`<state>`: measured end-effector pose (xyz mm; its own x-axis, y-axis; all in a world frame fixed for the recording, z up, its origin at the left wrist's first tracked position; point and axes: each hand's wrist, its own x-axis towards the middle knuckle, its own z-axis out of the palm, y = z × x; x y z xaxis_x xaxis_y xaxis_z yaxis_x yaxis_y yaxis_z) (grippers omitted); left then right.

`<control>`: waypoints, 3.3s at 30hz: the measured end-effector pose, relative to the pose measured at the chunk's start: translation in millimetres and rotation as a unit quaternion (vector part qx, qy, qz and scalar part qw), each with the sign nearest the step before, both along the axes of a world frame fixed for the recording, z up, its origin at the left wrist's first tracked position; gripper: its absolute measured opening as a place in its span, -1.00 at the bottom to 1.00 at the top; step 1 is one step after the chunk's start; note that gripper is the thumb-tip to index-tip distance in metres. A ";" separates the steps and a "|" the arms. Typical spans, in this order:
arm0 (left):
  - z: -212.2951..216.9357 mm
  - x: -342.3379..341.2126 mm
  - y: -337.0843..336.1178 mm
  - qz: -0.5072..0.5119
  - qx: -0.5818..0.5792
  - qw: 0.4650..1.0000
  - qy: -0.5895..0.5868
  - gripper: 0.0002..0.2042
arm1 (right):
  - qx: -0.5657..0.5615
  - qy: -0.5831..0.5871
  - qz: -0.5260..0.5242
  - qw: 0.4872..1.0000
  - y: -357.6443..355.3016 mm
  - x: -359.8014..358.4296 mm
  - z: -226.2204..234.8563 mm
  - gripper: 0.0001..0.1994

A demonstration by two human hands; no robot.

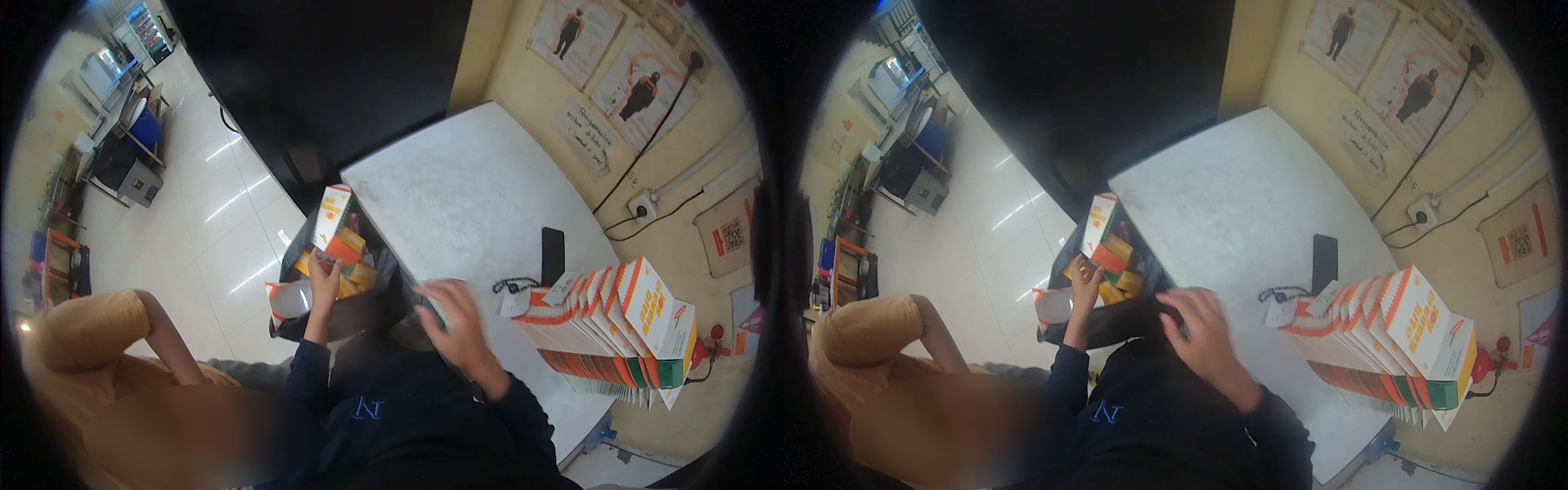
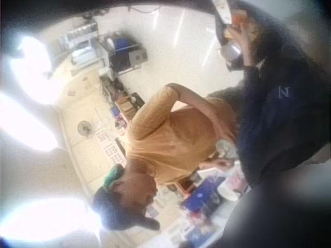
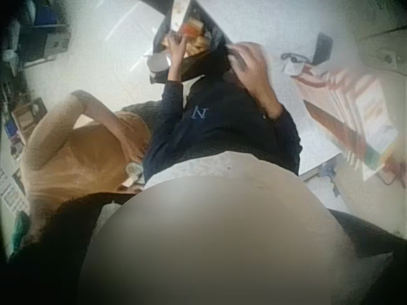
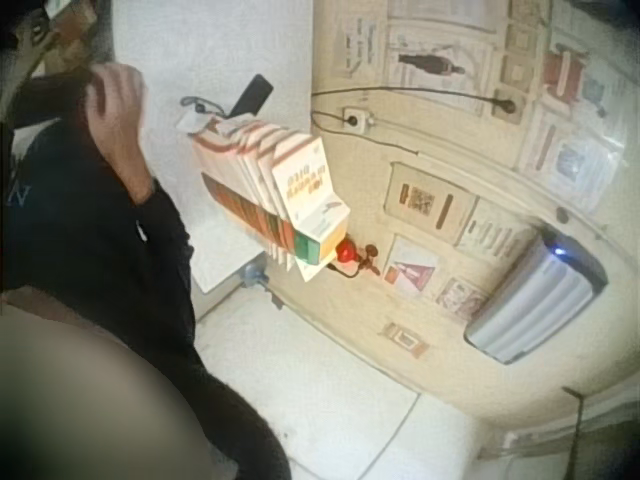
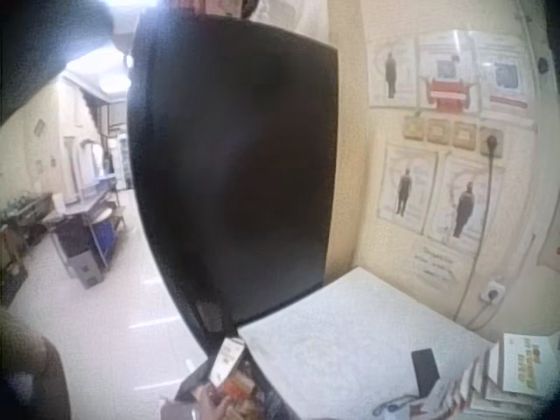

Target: The person assembles flat-packed cardboard boxes by folding and interlocking the flaps. They repeatedly pick up flat pieces, fold them into box shapes, and stack the finished boxes on a table.

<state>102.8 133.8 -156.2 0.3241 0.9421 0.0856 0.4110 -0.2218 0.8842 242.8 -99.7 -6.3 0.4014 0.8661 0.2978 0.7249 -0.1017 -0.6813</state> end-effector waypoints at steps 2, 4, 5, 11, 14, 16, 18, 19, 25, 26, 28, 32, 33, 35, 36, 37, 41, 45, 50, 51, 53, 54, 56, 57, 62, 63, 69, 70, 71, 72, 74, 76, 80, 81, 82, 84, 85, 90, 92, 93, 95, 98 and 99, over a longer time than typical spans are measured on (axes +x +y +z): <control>-5.7 4.6 28.1 0.010 -0.088 0.993 -0.077 -0.42 | 0.006 0.120 -0.001 0.993 72.0 -7.1 -66.2 -0.60; -5.3 4.5 49.8 0.003 -0.079 0.993 -0.092 -0.44 | -0.062 0.260 -0.045 0.963 133.1 -10.7 -118.1 -0.48; -4.5 3.2 57.2 -0.009 -0.063 0.992 -0.105 -0.45 | -0.119 0.324 -0.097 0.933 158.0 -11.8 -139.4 -0.40; -13.8 -18.1 71.2 -0.065 -0.193 0.970 -0.132 -0.61 | -0.163 0.314 -0.165 0.921 273.2 -14.7 -202.5 -0.08; -23.7 -23.6 67.2 -0.064 -0.200 0.973 -0.095 -0.63 | -0.256 0.237 -0.136 0.927 296.1 -21.0 -203.9 -0.16; -21.3 -24.1 62.8 0.008 -0.259 0.960 -0.104 -0.59 | -0.224 0.355 -0.072 0.905 290.8 -24.0 -192.4 -0.36; -7.9 -21.0 52.0 0.098 -0.403 0.902 -0.119 -0.53 | -0.103 0.543 -0.068 0.831 271.0 -22.6 -168.5 -0.53; 3.2 -18.2 46.2 0.030 -0.443 0.868 -0.224 -0.50 | -0.034 0.579 -0.030 0.814 247.2 -16.2 -151.8 -0.59; 111.1 47.3 -17.9 -0.210 -0.330 0.873 -0.291 -0.34 | 0.148 0.438 -0.097 0.881 90.5 27.2 5.4 -0.70; 134.5 57.8 -27.0 -0.285 -0.273 0.864 -0.314 -0.32 | 0.149 0.374 -0.153 0.902 57.5 28.8 34.6 -0.72; 183.8 79.9 -51.5 -0.413 -0.236 0.801 -0.362 -0.30 | 0.147 0.281 -0.318 0.894 -12.4 17.7 86.9 -0.74; 281.4 146.9 -136.4 -0.659 -0.073 0.645 -0.379 -0.31 | 0.447 -0.025 -0.496 0.744 -121.3 9.7 147.5 -0.55; 301.7 164.8 -173.3 -0.666 -0.129 0.607 -0.414 -0.31 | 0.429 -0.019 -0.527 0.733 -141.8 22.4 153.6 -0.54; 328.9 207.1 -236.7 -0.691 -0.076 0.594 -0.404 -0.36 | 0.404 -0.016 -0.557 0.726 -191.5 50.8 170.2 -0.53; 338.9 229.4 -270.0 -0.705 -0.092 0.599 -0.369 -0.38 | 0.392 -0.014 -0.571 0.721 -218.5 63.4 177.1 -0.52; 334.1 243.2 -287.3 -0.699 -0.103 0.599 -0.377 -0.40 | 0.377 -0.012 -0.586 0.717 -239.5 70.6 174.7 -0.51; 294.8 279.5 -333.3 -0.690 -0.027 0.660 -0.296 -0.39 | 0.375 0.028 -0.591 0.714 -314.1 100.0 125.0 -0.47; 270.9 283.2 -336.2 -0.668 0.099 0.716 -0.178 -0.38 | 0.339 0.130 -0.662 0.655 -363.0 119.3 45.3 -0.41; 257.9 222.3 -277.4 -0.610 0.231 0.728 -0.212 -0.46 | 0.206 -0.168 -0.876 0.402 -365.6 89.6 47.7 -0.11; 249.0 205.1 -258.9 -0.580 0.271 0.741 -0.204 -0.47 | 0.201 -0.273 -0.871 0.357 -353.2 74.5 63.3 -0.19; 216.7 171.4 -205.7 -0.554 0.247 0.782 -0.144 -0.47 | 0.299 -0.454 -0.747 0.383 -308.9 52.1 91.7 -0.33; 197.1 149.7 -177.2 -0.543 0.232 0.801 -0.097 -0.47 | 0.340 -0.438 -0.707 0.440 -273.3 45.7 94.4 -0.42; 153.4 109.2 -125.1 -0.463 0.181 0.868 -0.018 -0.50 | 0.428 -0.417 -0.576 0.558 -189.1 34.6 82.2 -0.64; 132.1 85.7 -103.7 -0.398 0.166 0.902 0.016 -0.55 | 0.397 -0.376 -0.457 0.702 -141.0 30.5 66.4 -0.74; 54.7 -49.3 -47.4 -0.144 0.089 0.959 0.229 -0.61 | 0.067 0.035 0.015 0.997 62.9 -4.3 -66.6 -0.74; 45.3 -69.0 -42.2 -0.125 0.098 0.961 0.225 -0.62 | 0.046 0.033 0.035 0.998 89.7 -13.7 -96.3 -0.67; 31.4 -114.4 -29.8 -0.079 0.049 0.971 0.221 -0.65 | -0.201 -0.072 0.019 0.977 180.6 -42.1 -236.2 -0.39; 34.0 -114.1 -28.6 -0.093 0.051 0.973 0.206 -0.66 | -0.285 -0.059 0.004 0.957 187.2 -41.8 -247.0 -0.35; 37.1 -113.0 -27.1 -0.119 0.038 0.974 0.189 -0.66 | -0.287 -0.051 0.019 0.956 192.0 -40.0 -253.4 -0.33; 40.5 -111.6 -26.3 -0.147 0.026 0.974 0.172 -0.67 | -0.317 -0.040 0.030 0.947 195.6 -36.5 -254.7 -0.31; 46.6 -109.3 -24.6 -0.185 0.037 0.970 0.151 -0.70 | -0.341 0.014 0.049 0.939 199.0 -28.9 -244.0 -0.33; 50.0 -106.9 -22.4 -0.205 -0.015 0.973 0.101 -0.71 | -0.249 0.009 0.027 0.968 196.6 -21.3 -218.6 -0.39; 49.0 -92.6 -14.4 -0.215 -0.097 0.971 0.025 -0.72 | -0.079 -0.061 -0.040 0.994 187.1 -11.5 -149.8 -0.50; 48.4 -86.3 -11.8 -0.229 -0.139 0.963 0.009 -0.72 | 0.002 -0.088 -0.054 0.995 183.7 -9.4 -133.9 -0.50; 48.1 -78.7 -9.7 -0.242 -0.182 0.953 -0.008 -0.72 | 0.017 -0.106 -0.082 0.991 180.4 -6.5 -119.6 -0.51; 49.4 -61.5 -5.4 -0.283 -0.252 0.925 -0.041 -0.68 | 0.087 -0.152 -0.126 0.976 173.5 -2.3 -96.6 -0.52; 51.5 -52.8 -4.5 -0.280 -0.281 0.916 -0.059 -0.64 | 0.117 -0.163 -0.136 0.970 169.4 0.5 -87.7 -0.54; 69.8 -13.1 -5.8 -0.263 -0.637 0.665 -0.286 -0.36 | 0.255 -0.240 -0.156 0.924 129.6 10.6 -57.9 -0.69; 75.8 1.4 -16.9 -0.236 -0.764 0.512 -0.315 -0.33 | 0.296 -0.222 -0.121 0.921 99.9 10.1 -46.3 -0.70; 78.4 8.6 -24.8 -0.268 -0.754 0.480 -0.358 -0.34 | 0.319 -0.216 -0.105 0.917 83.2 9.0 -39.4 -0.71; 85.1 23.3 -45.8 -0.275 -0.751 0.450 -0.397 -0.35 | 0.320 -0.209 -0.040 0.923 48.1 4.6 -23.0 -0.71; 109.1 44.0 -59.6 -0.236 -0.681 0.584 -0.374 -0.56 | 0.315 -0.269 -0.022 0.910 -2.2 -9.9 4.9 -0.69; 121.4 51.8 -62.9 -0.292 -0.656 0.586 -0.376 -0.56 | 0.312 -0.308 -0.029 0.898 -15.3 -11.0 13.3 -0.68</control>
<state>154.6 70.8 -34.8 0.9591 0.1042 -0.2632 -0.0111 0.9429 0.3329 231.8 -114.9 7.0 0.0342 0.4368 0.8989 0.9897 0.1100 -0.0911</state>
